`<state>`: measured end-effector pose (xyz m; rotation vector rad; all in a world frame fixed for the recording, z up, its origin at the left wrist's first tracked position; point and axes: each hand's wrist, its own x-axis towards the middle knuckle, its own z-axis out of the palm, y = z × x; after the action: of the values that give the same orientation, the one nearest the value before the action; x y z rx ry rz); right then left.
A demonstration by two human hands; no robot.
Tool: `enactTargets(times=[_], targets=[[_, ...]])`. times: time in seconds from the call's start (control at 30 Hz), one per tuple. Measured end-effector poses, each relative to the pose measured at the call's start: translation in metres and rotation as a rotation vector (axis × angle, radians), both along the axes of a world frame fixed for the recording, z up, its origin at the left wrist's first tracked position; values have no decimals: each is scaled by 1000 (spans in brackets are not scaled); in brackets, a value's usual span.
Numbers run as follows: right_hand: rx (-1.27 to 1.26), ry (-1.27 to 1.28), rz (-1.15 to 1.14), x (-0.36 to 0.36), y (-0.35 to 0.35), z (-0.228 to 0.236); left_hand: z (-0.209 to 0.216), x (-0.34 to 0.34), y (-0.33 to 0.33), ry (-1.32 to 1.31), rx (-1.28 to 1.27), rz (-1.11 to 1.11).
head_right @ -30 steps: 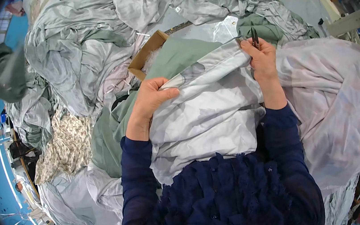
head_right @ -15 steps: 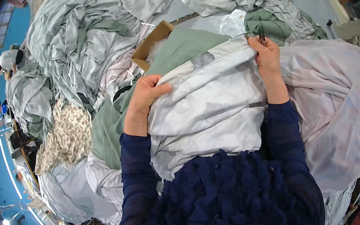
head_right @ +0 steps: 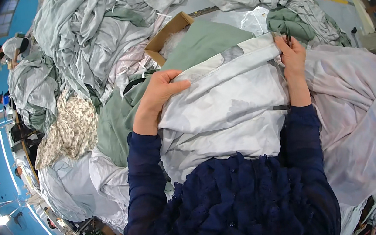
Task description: Trimming excess threads from fabric pieces using thread nippers in a factory setting.
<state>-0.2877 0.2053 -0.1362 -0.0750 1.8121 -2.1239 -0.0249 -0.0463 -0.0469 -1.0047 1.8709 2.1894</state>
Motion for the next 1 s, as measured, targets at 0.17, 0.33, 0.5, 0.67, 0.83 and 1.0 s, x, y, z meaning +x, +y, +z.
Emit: enactTargets(times=[0.17,0.33,0.5,0.67,0.83,1.0], targets=[[421,667,-36,5,-5,33,0,-21,7,-59,-66,-45],[199,555,451,52,-34,88,-7,-40,5,-123,-103,-155],[256,540,767,76,-62,88,-15,-41,8,-62,207,18],[285,723,828,79,-62,69,-20,-30,8,-9,414,117],[245,806,833,82,-66,67,-32,-24,6,73,473,167],[250,910,834,83,-69,65,-31,-25,8,63,504,206]])
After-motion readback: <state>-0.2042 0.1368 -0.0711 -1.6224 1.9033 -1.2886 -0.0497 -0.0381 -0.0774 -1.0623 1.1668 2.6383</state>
